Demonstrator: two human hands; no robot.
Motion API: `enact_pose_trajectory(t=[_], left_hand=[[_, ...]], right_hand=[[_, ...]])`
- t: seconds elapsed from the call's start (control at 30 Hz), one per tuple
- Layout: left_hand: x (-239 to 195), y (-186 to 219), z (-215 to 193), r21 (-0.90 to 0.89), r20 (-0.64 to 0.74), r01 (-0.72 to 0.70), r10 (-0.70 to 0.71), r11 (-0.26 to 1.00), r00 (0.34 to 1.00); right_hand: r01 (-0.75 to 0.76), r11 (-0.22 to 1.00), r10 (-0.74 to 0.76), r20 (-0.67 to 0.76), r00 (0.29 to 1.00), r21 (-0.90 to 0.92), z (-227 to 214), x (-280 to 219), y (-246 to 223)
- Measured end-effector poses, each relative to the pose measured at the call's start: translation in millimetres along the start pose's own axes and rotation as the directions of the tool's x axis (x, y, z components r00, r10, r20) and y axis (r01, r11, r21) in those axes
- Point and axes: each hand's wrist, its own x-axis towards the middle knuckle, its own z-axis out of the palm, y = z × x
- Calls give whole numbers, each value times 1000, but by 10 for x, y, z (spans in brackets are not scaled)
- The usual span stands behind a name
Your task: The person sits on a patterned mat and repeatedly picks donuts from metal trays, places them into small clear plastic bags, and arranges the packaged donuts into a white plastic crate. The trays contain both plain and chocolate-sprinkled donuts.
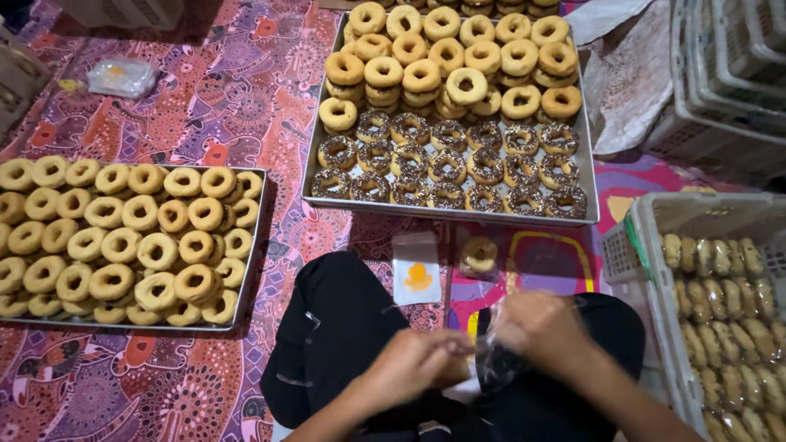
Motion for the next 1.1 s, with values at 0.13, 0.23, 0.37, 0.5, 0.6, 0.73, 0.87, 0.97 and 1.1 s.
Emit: enact_pose_trajectory(t=[0.13,0.23,0.37,0.5,0.6,0.73,0.87,0.97,1.1], left_hand=[[-132,112,-416,-208,-47,21,-32,978,998],[-78,70,-445,-35,158,-142,146,989,977],[136,-122,-237,39,210,-512,494,858,844],[146,-400,-146,-991,-56,-39,-132,126,990],[-114,-587,150,-708,-464,-361,-14,607,886],[-205,-822,152,-278,-777,-231,-77,933,624],[-296,-1098,-198,-54,-885,-39,-30,998,464],[-456,-1336,-351,-86,-904,-42,-60,995,424],[-805,-1735,-158,-213,-871,188,-273,959,409]], right_hand=[[-682,715,680,70,730,154,19,-197,273],[-287,904,287,47,957,317,221,-217,29],[-245,518,47,259,965,819,511,-15,-447],[-222,-174,367,272,889,959,672,214,-837],[-44,-411,574,296,764,911,927,312,-1144],[24,-517,600,343,723,856,1353,639,-1091],[-104,-127,623,161,765,986,1659,1097,-701],[-160,153,602,37,798,975,1819,1240,-708],[-390,68,664,250,704,918,2235,1056,-1052]])
